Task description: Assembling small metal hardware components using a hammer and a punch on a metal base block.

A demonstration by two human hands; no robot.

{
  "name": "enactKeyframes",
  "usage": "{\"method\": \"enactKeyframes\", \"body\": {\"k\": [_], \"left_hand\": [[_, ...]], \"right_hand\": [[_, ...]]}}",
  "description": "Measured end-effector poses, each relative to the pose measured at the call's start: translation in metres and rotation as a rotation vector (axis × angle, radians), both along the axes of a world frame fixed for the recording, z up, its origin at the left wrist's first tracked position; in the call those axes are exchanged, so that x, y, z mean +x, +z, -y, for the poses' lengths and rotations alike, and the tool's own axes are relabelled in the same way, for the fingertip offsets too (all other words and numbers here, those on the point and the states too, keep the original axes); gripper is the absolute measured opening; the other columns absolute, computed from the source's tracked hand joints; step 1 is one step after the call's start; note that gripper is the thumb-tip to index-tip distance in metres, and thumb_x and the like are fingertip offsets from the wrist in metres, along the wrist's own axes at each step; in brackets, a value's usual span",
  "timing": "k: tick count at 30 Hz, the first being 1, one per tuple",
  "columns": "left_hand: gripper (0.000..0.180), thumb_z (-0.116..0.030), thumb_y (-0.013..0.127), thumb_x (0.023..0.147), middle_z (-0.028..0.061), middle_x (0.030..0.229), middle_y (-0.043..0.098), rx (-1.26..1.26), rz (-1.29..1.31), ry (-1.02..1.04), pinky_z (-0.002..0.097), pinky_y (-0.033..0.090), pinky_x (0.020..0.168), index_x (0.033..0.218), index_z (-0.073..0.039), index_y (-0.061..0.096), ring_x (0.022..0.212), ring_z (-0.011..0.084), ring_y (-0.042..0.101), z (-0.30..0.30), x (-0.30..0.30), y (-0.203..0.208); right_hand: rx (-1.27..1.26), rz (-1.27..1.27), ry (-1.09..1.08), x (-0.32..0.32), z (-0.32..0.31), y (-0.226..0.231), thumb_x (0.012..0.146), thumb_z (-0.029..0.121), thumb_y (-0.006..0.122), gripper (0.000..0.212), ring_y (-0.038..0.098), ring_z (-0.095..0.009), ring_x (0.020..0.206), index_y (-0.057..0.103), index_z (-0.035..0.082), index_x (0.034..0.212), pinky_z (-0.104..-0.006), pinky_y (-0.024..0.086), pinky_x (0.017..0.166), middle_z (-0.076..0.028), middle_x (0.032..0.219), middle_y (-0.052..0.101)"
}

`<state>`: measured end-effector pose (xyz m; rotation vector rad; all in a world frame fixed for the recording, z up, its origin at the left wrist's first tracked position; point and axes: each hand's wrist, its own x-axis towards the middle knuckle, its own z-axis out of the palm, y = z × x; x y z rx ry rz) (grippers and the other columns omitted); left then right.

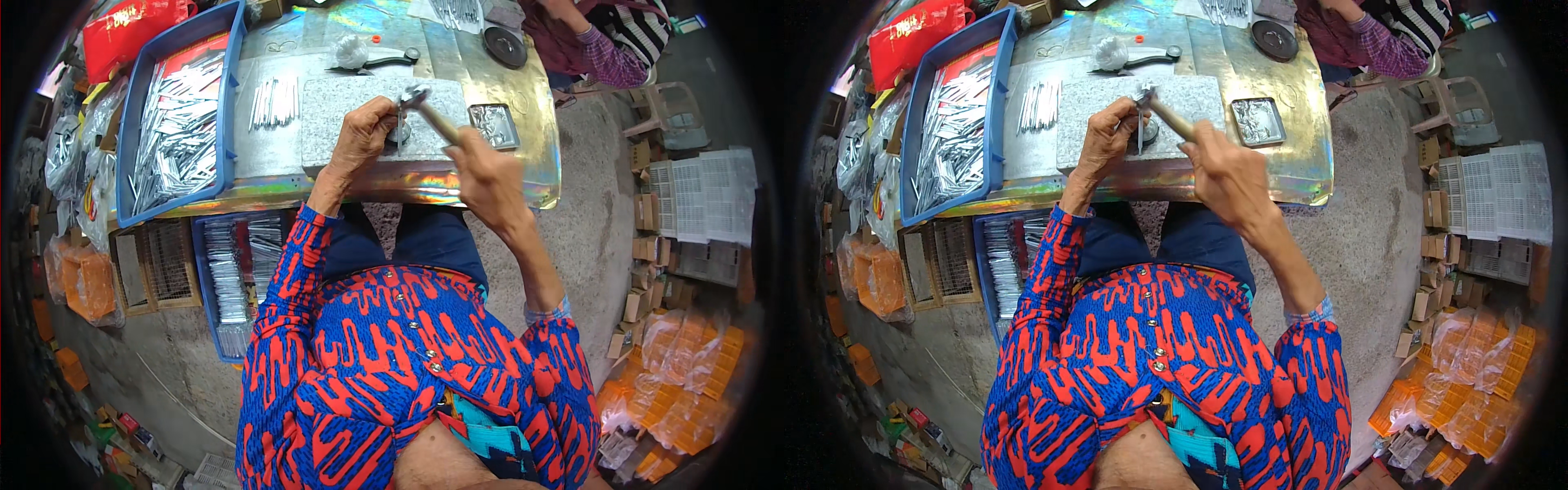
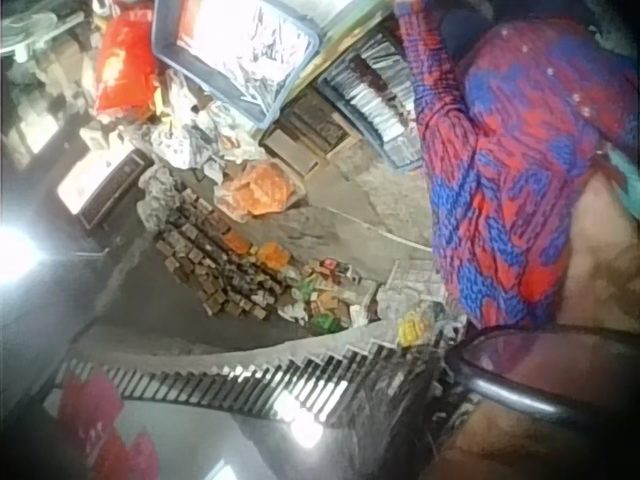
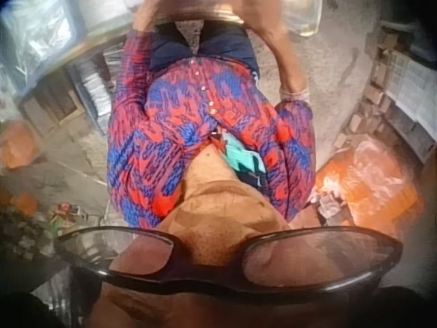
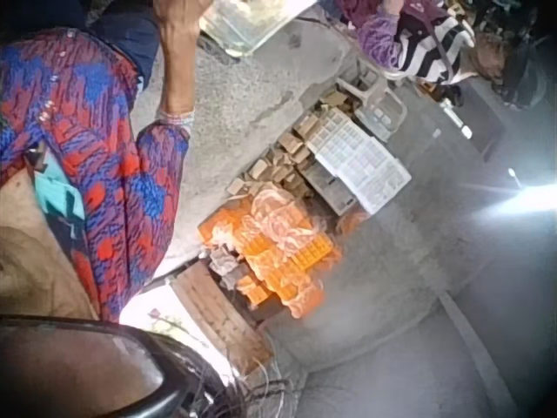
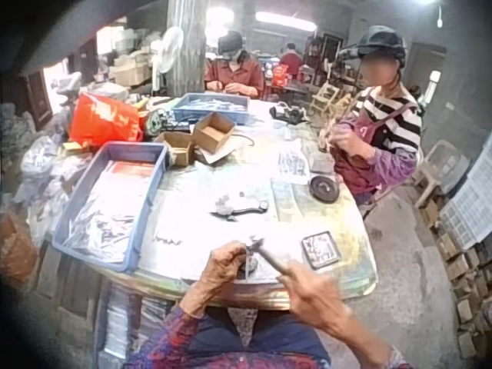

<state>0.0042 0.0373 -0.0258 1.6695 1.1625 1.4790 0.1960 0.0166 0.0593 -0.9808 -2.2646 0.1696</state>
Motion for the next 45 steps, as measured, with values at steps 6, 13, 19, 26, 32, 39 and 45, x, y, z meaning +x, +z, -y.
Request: {"method": "enactKeyframes", "body": {"k": [6,13,19,26,32,39,45], "left_hand": [[0.005,0.0,0.054,0.082,0.0045,0.076,0.059,-0.056,-0.121,0.02,0.0229,0.044,0.063,0.084,0.0,0.058,0.071,0.0096,0.056,-0.003,-0.006,-0.004],[0.007,-0.003,0.054,0.083,0.0025,0.075,0.06,-0.026,-0.132,0.01,0.0217,0.044,0.063,0.086,-0.001,0.06,0.071,0.0084,0.056,-0.004,-0.004,-0.003],[0.015,-0.014,0.059,0.083,0.0057,0.075,0.063,-0.306,0.39,-0.037,0.0187,0.042,0.055,0.086,0.001,0.061,0.06,0.0054,0.052,-0.005,-0.012,0.003],[0.013,-0.012,0.063,0.08,0.0096,0.071,0.062,-0.45,0.748,-0.119,0.0185,0.039,0.045,0.082,0.001,0.061,0.053,0.0073,0.052,0.001,-0.016,0.012],[0.015,-0.013,0.062,0.081,0.0101,0.07,0.062,-0.516,0.799,-0.218,0.0183,0.039,0.043,0.08,0.001,0.06,0.052,0.0085,0.053,0.012,-0.006,0.026],[0.014,-0.013,0.061,0.082,0.0102,0.069,0.061,-0.561,0.774,-0.26,0.0164,0.039,0.042,0.078,-0.002,0.054,0.051,0.0086,0.054,0.023,-0.002,0.033],[0.015,-0.014,0.062,0.081,0.0055,0.065,0.056,-0.674,0.86,-0.53,0.0151,0.035,0.044,0.076,-0.003,0.052,0.05,0.0056,0.048,0.034,0.0,0.041]], "right_hand": [[-0.015,-0.027,-0.109,0.005,0.007,0.002,0.084,0.017,0.055,0.016,0.056,-0.032,0.05,0.046,0.004,0.081,-0.0405,0.038,0.041,-0.017,0.061,0.055],[-0.857,-0.49,-0.171,0.028,0.005,-0.069,0.092,0.022,0.046,0.024,0.041,-0.006,0.041,0.051,0.0,0.086,-0.0218,0.03,0.034,0.0,0.056,0.046],[-1.19,-0.707,-0.128,0.026,0.02,-0.076,0.092,0.03,0.045,0.031,0.044,-0.007,0.041,0.052,0.001,0.082,-0.0209,0.032,0.034,-0.002,0.057,0.05],[-0.579,0.21,-0.298,0.028,0.003,-0.04,0.091,0.026,0.046,0.031,0.058,-0.024,0.055,0.053,-0.001,0.078,-0.0395,0.044,0.054,-0.013,0.059,0.055],[-0.683,-0.509,-0.046,-0.017,-0.02,-0.031,0.089,0.024,0.05,0.027,0.053,-0.014,0.062,0.058,0.0,0.101,-0.0268,0.043,0.054,-0.007,0.077,0.058],[-0.86,-0.908,0.245,-0.05,-0.031,-0.034,0.087,0.025,0.055,0.026,0.043,-0.003,0.06,0.062,0.005,0.1,-0.0174,0.036,0.05,0.001,0.074,0.054],[-1.065,-1.271,0.329,-0.054,-0.031,-0.03,0.088,0.027,0.052,0.029,0.046,-0.005,0.053,0.06,0.0,0.082,-0.0171,0.035,0.048,-0.004,0.067,0.057]]}}
